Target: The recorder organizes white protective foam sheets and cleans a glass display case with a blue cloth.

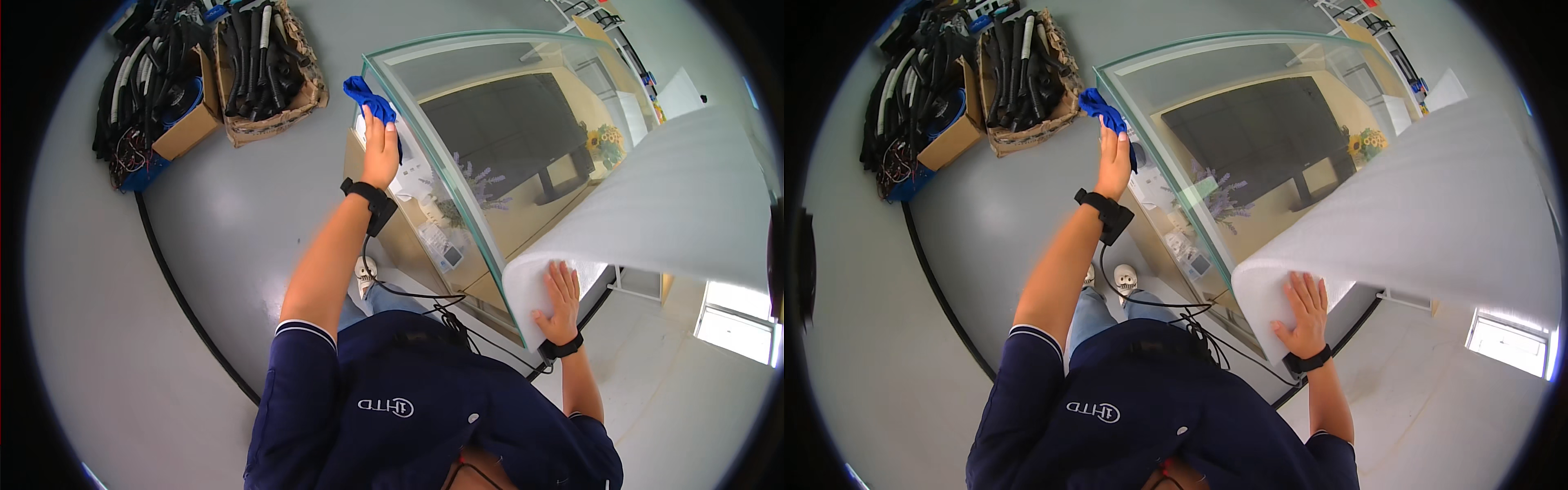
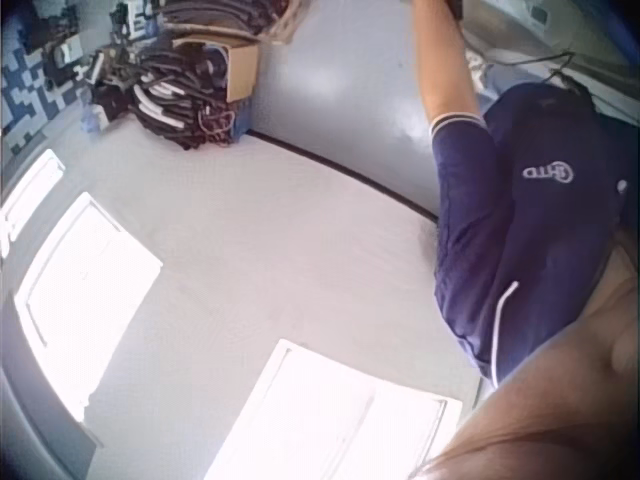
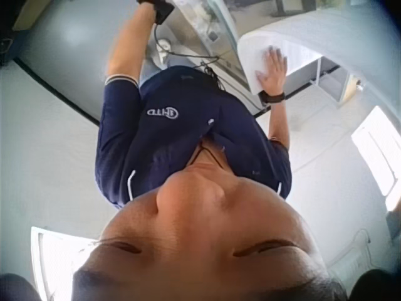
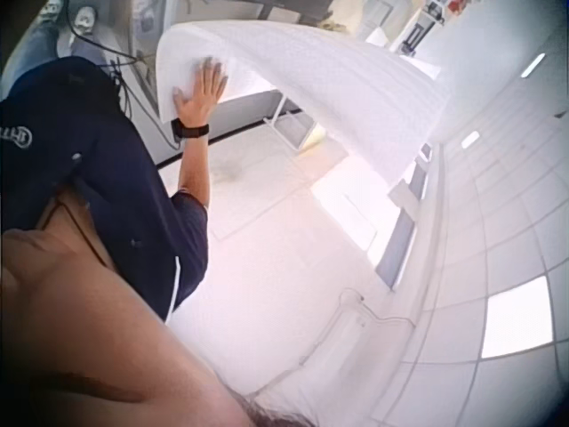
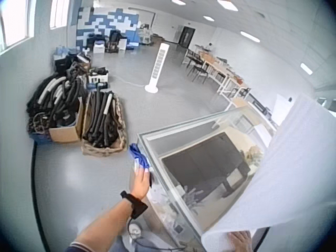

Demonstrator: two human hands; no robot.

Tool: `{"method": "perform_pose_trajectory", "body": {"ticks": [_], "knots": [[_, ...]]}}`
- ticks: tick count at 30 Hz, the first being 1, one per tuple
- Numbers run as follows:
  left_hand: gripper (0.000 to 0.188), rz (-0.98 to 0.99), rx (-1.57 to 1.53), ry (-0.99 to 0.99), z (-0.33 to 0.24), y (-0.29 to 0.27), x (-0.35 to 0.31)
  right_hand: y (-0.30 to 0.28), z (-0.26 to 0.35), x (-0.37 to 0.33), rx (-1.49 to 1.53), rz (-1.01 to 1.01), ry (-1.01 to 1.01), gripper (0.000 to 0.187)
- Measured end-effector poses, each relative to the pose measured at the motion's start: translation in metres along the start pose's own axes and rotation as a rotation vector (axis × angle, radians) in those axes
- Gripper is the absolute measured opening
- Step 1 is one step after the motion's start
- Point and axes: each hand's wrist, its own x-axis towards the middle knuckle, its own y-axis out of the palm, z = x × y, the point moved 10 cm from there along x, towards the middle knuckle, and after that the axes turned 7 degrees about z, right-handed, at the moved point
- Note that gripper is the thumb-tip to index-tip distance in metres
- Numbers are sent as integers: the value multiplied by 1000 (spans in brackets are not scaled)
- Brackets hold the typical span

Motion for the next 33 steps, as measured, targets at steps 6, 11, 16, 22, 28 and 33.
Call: {"method": "perform_pose_trajectory", "body": {"ticks": [6,11,16,22,28,33], "knots": [[49,491,45,-323,61,81,-168,7,-4,3,12,42,48,56],[44,560,-119,-458,64,100,-194,7,-1,6,1,61,195,51],[33,357,-64,-517,96,68,-136,12,6,1,21,11,349,49],[35,-92,-148,-200,55,-40,21,6,6,4,2,-2,409,48],[36,-16,103,-115,39,-42,56,0,4,2,18,-13,467,45],[23,48,75,-222,49,-12,-2,3,3,3,36,-22,458,44]]}}
